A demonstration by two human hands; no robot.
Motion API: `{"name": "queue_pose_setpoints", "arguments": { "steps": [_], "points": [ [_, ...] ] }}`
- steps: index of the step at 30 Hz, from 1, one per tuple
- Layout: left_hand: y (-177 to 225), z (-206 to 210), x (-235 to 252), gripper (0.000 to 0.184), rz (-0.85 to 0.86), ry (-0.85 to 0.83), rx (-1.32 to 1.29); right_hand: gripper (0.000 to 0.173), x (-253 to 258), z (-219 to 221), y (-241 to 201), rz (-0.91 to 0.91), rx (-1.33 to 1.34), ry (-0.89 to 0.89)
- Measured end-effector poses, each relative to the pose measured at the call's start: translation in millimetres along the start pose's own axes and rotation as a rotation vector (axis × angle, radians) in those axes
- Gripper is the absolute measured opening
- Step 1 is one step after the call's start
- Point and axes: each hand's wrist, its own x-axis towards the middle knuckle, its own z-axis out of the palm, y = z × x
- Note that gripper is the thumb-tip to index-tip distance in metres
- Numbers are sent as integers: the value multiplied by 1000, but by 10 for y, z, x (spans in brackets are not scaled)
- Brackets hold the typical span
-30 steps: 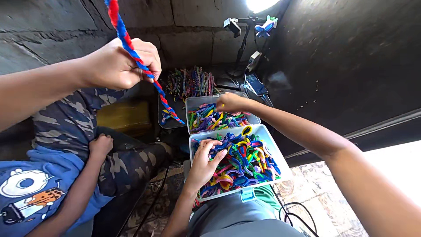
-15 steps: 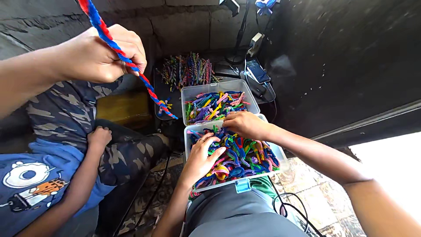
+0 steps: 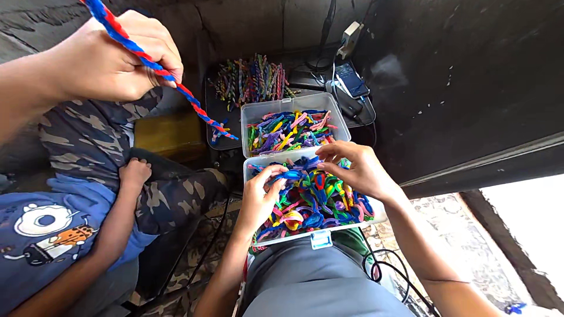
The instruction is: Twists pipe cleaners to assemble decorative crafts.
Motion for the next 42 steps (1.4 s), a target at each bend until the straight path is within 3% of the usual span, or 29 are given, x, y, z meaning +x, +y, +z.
{"name": "queue_pose_setpoints", "arguments": {
  "steps": [7, 11, 14, 17, 24, 28, 31, 37, 42],
  "points": [
    [28, 4, -13, 22, 2, -34, -98, 30, -155, 97, -37, 80, 4, -270],
    [10, -10, -20, 19, 29, 48, 91, 36, -183, 138, -109, 265, -85, -411],
    [-46, -18, 5, 16, 98, 15, 171, 25, -162, 203, -166, 321, -163, -470],
    [-68, -20, -7, 17, 122, -34, 216, 14, -177, 217, -106, 230, -144, -419],
    [-28, 30, -38, 33, 37, -227, 373, 17, -192, 141, -64, 65, 110, -155],
    [38, 33, -19, 38, -79, -305, 512, 21, -211, 107, -32, 6, 208, -321],
    [38, 26, -32, 27, -81, -332, 506, 21, -214, 158, -39, 76, 96, -408],
    [-18, 48, -56, 12, 150, -70, 286, 17, -205, 169, 21, 126, -54, -147],
    [7, 44, -49, 14, 212, 29, 185, 18, -198, 178, 11, 129, -61, -152]
  ]
}}
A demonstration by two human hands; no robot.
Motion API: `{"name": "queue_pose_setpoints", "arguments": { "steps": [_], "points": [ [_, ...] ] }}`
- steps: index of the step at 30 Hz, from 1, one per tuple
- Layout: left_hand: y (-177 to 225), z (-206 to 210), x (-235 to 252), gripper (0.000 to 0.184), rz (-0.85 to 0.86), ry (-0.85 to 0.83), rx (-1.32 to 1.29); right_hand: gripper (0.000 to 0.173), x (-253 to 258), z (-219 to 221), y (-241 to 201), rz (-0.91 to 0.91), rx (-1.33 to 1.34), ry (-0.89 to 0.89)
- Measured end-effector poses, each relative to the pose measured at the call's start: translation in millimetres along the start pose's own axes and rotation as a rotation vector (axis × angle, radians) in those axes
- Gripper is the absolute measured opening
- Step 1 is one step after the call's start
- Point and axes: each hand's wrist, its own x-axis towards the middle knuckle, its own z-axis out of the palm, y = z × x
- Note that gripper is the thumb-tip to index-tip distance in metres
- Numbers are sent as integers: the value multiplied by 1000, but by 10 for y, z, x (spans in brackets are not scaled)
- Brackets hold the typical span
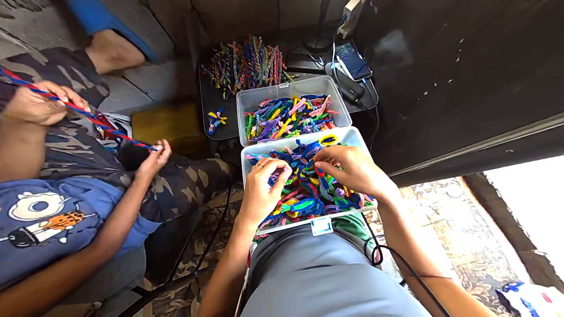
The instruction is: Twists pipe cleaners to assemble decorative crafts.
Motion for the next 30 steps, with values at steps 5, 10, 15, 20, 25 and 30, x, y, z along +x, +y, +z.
{"name": "queue_pose_setpoints", "arguments": {
  "steps": [5, 10, 15, 20, 25, 30],
  "points": [
    [-8, -32, -25, 12, 91, 199, -166, 17, 2, 14, 25, -8, -5, 21],
    [-21, -51, -53, 12, 46, 282, -212, 19, -1, 23, 36, -1, -16, 44],
    [8, 0, -5, 14, 15, -20, 7, 19, -2, 31, 35, -14, -19, -20],
    [-20, 41, -27, 30, -48, -307, 154, 27, 5, 92, -55, -100, -15, -62],
    [-26, 30, -24, 26, -38, -317, 179, 17, 11, 242, -155, -128, -120, -86],
    [-34, 48, -26, 27, -18, -335, 189, 10, 5, 261, -119, -208, -140, -31]
  ]
}}
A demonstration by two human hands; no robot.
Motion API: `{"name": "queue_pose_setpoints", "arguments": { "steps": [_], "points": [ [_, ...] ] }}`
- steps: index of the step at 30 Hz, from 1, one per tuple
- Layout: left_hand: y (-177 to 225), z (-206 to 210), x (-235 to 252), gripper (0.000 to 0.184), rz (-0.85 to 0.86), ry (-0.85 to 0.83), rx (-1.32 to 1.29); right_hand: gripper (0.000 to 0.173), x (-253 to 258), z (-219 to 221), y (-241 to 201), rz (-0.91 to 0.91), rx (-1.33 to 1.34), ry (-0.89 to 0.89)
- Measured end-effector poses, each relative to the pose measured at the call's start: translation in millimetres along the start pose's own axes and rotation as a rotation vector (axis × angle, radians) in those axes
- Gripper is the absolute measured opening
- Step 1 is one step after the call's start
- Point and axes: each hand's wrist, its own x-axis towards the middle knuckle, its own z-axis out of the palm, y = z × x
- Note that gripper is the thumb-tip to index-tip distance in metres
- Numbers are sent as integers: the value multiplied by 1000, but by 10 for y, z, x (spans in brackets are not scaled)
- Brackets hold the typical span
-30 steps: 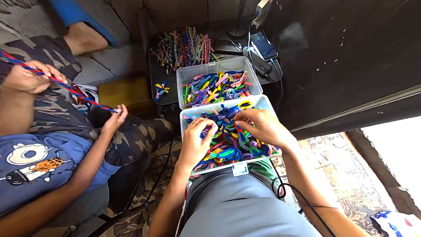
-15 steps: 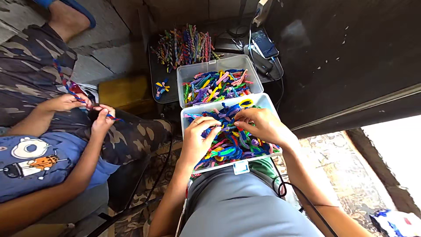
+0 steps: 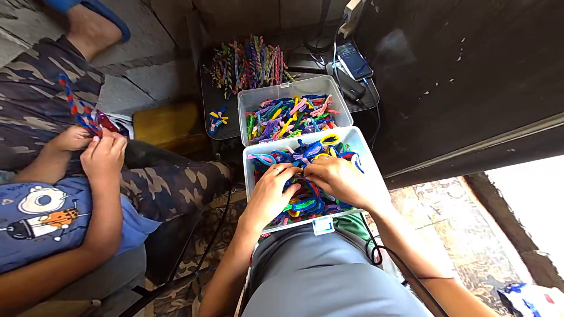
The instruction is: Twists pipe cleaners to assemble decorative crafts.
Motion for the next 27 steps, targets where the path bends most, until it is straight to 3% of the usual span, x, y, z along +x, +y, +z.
{"name": "queue_pose_setpoints", "arguments": {
  "steps": [4, 11, 14, 18, 21, 24, 27],
  "points": [
    [-15, 11, -17, 20, 44, 109, -27, 13, 29, -74, -28, -92, 74, 119],
    [21, -1, -12, 28, 183, 255, -134, 9, 41, -196, -194, -164, 535, 390],
    [45, -29, -11, 29, 253, 334, -202, 6, 107, -247, -194, -195, 570, 459],
    [70, -61, -28, 26, 380, 415, -292, 14, 244, -351, -277, -344, 345, 286],
    [42, -57, -48, 30, 362, 387, -366, 16, 382, -459, -218, -423, 174, 182],
    [32, -79, -54, 33, 313, 351, -431, 13, 591, -558, -53, -357, 177, 195],
    [18, -83, -49, 31, 236, 408, -555, 18, 872, -526, 251, -163, 177, 122]
  ]
}}
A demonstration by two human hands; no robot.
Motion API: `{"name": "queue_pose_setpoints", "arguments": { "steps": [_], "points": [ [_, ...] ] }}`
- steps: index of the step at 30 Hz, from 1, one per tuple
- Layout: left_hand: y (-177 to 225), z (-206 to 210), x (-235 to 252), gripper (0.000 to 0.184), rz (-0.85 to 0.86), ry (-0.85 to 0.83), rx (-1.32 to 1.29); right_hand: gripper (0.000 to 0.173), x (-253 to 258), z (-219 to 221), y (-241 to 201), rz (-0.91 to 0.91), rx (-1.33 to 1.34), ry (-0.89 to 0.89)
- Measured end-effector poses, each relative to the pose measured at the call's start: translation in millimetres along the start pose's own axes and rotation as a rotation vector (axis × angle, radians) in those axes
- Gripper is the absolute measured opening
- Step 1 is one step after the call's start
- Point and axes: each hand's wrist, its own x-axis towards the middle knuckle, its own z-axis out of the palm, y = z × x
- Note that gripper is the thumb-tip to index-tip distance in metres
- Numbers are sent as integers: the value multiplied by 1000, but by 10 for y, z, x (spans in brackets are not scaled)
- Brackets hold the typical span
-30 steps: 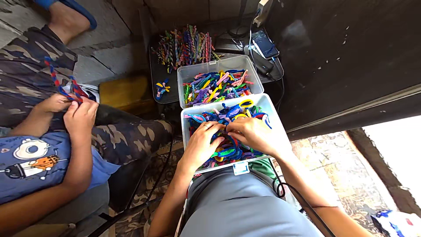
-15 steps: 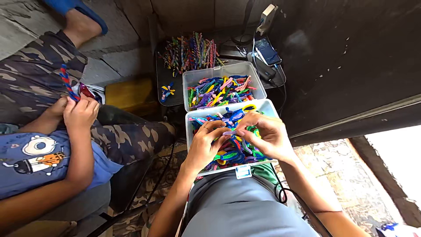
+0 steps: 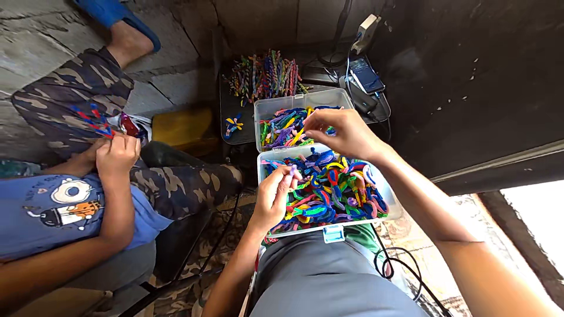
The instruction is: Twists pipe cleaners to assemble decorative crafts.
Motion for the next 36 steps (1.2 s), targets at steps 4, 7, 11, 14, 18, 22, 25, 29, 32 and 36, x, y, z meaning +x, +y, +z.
{"name": "queue_pose_setpoints", "arguments": {
  "steps": [4, 7, 11, 14, 18, 22, 25, 29, 32, 36],
  "points": [
    [-34, -18, 11, 26, -19, 117, -107, 33, 260, 109, 477, 380, -111, -359],
    [-24, -18, 14, 26, 50, 153, -67, 41, 390, 217, 718, 517, -258, -568],
    [-11, -5, 8, 24, 100, 218, -67, 32, 403, 352, 935, 529, -385, -705],
    [-9, -22, 5, 24, 71, 242, -98, 21, 379, 379, 962, 514, -399, -670],
    [-8, -27, -8, 23, 34, 216, -149, 20, 377, 233, 896, 464, -362, -528],
    [4, -20, 6, 23, -7, 225, -187, 19, 329, -20, 688, 290, -215, -360],
    [68, -11, 35, 22, -75, 237, -259, 20, 302, -159, 391, 248, -88, -256],
    [214, -9, 173, 21, -84, 232, -285, 14, 252, -236, -18, 194, 118, -187],
    [353, -36, 380, 22, -45, 262, -225, 8, 221, -251, -303, 121, 236, -143],
    [494, -16, 580, 18, 32, 224, -91, 11, 185, -260, -521, -9, 326, -88]
  ]
}}
